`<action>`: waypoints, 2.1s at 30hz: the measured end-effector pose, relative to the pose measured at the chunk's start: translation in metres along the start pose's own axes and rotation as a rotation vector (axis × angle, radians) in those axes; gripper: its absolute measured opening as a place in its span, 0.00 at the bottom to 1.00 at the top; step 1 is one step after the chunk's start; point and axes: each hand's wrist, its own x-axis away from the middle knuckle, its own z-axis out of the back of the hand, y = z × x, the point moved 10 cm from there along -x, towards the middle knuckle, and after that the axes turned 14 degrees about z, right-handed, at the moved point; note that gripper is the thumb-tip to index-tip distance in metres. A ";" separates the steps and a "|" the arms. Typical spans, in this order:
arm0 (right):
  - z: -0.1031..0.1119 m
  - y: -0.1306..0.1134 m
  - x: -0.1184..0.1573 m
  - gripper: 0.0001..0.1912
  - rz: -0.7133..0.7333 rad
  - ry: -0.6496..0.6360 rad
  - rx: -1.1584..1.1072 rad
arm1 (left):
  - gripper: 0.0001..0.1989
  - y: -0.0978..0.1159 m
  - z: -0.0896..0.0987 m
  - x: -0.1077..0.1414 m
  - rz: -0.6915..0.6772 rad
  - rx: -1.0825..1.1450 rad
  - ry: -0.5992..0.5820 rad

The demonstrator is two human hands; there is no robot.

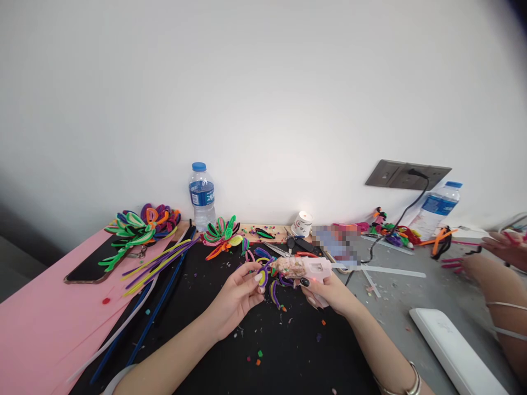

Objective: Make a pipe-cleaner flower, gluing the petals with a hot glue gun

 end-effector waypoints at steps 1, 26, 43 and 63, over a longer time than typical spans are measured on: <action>-0.001 -0.001 0.000 0.18 0.004 -0.006 -0.010 | 0.11 0.000 0.000 0.000 -0.003 0.002 -0.004; 0.012 -0.002 -0.001 0.23 0.109 0.080 -0.001 | 0.10 0.000 0.006 -0.003 -0.019 0.005 -0.022; -0.003 -0.001 0.000 0.18 0.037 -0.057 0.206 | 0.10 0.001 0.004 -0.003 -0.026 0.004 -0.011; 0.009 -0.007 -0.001 0.18 0.046 0.071 0.160 | 0.10 0.002 0.005 -0.003 -0.026 0.010 -0.015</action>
